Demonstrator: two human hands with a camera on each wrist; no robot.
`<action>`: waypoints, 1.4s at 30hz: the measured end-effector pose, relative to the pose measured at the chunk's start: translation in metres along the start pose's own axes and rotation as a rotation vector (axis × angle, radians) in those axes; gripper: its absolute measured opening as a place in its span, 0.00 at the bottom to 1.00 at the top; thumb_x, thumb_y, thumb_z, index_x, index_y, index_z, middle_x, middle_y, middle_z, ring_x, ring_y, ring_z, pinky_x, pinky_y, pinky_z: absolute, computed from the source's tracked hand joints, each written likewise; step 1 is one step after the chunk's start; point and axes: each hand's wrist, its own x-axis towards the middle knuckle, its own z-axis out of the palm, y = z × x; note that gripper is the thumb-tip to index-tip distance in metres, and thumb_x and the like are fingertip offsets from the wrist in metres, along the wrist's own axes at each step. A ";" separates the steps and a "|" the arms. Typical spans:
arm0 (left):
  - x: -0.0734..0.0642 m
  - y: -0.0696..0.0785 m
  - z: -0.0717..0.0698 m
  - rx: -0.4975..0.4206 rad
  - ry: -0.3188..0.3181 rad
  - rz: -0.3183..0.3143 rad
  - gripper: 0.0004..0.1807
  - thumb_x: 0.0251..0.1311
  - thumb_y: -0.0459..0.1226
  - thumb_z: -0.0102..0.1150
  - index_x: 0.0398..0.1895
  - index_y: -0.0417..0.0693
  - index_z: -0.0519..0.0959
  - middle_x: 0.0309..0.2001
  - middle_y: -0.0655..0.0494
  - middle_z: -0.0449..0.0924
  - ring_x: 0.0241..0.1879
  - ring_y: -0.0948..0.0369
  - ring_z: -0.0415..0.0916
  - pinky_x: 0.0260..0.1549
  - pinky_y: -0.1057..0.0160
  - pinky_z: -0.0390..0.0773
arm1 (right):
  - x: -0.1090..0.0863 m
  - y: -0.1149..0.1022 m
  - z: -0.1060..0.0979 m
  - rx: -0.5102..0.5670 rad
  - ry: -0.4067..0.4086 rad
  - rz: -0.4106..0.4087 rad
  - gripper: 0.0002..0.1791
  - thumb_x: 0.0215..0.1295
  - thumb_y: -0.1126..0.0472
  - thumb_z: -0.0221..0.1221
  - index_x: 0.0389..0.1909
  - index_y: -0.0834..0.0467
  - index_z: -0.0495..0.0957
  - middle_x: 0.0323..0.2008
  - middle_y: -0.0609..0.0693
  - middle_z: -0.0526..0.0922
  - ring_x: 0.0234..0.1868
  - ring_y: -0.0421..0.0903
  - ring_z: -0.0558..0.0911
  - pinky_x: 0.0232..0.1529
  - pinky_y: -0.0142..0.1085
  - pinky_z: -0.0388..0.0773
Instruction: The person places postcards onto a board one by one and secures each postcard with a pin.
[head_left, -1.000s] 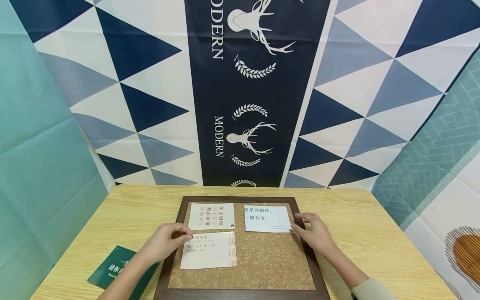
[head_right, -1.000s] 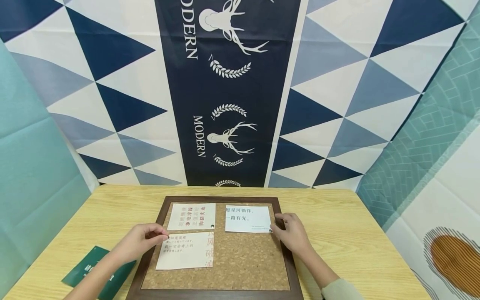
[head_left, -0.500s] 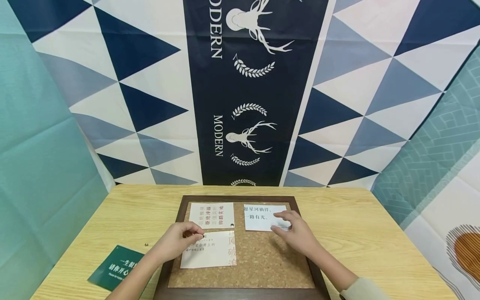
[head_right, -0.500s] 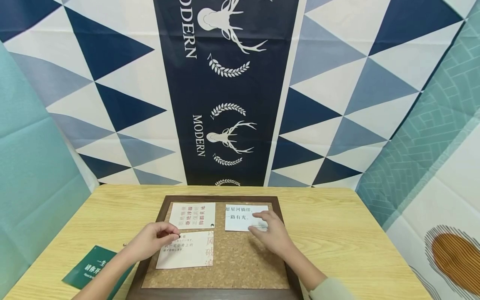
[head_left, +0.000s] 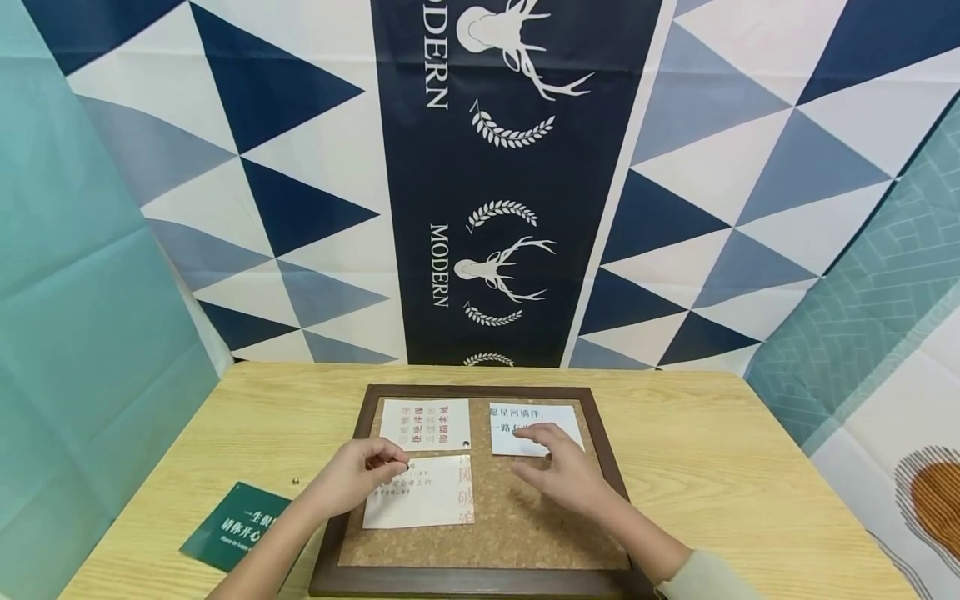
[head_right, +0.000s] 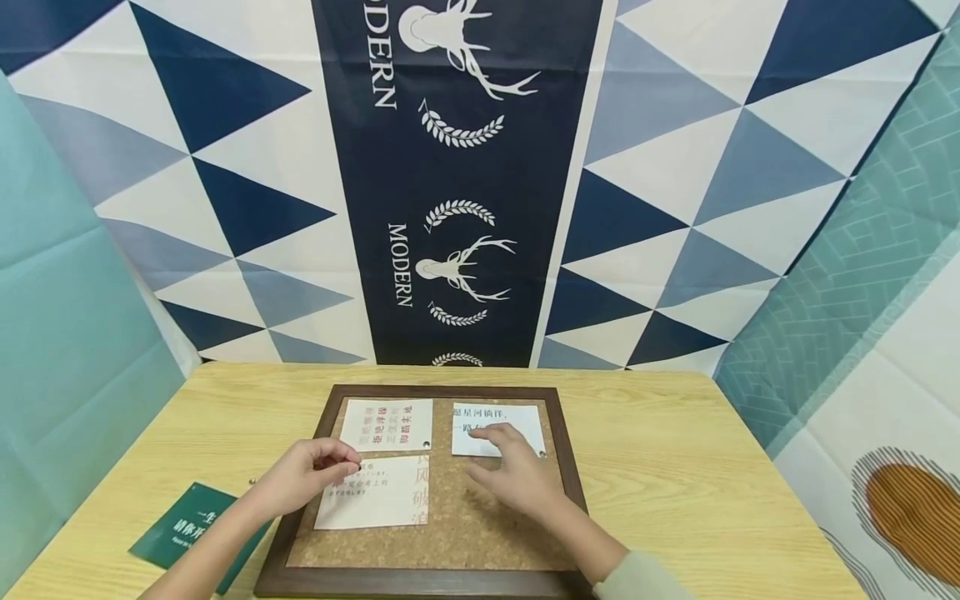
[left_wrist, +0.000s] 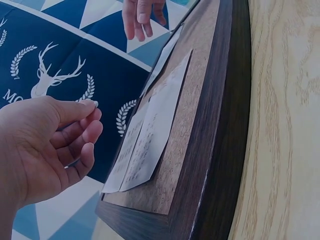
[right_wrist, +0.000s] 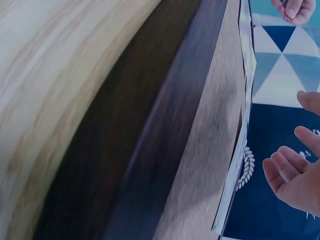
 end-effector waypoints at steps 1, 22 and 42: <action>0.000 0.000 0.000 0.000 -0.002 -0.004 0.08 0.59 0.38 0.60 0.37 0.42 0.82 0.31 0.53 0.80 0.26 0.65 0.68 0.23 0.70 0.71 | 0.000 -0.002 0.001 -0.003 -0.010 -0.009 0.25 0.55 0.54 0.66 0.55 0.54 0.76 0.55 0.49 0.74 0.54 0.50 0.76 0.45 0.40 0.76; 0.002 0.005 0.006 -0.020 -0.061 0.047 0.07 0.60 0.38 0.59 0.35 0.45 0.82 0.30 0.51 0.79 0.25 0.64 0.70 0.21 0.69 0.70 | 0.005 -0.018 0.023 0.002 -0.176 -0.100 0.27 0.57 0.54 0.64 0.58 0.56 0.73 0.56 0.53 0.72 0.57 0.55 0.73 0.53 0.51 0.74; 0.007 -0.003 -0.005 0.023 0.007 -0.040 0.05 0.60 0.37 0.59 0.34 0.46 0.82 0.27 0.57 0.75 0.25 0.63 0.67 0.21 0.69 0.69 | 0.009 -0.029 0.039 -0.120 -0.177 -0.180 0.29 0.54 0.48 0.65 0.57 0.53 0.74 0.54 0.50 0.75 0.54 0.50 0.76 0.54 0.48 0.75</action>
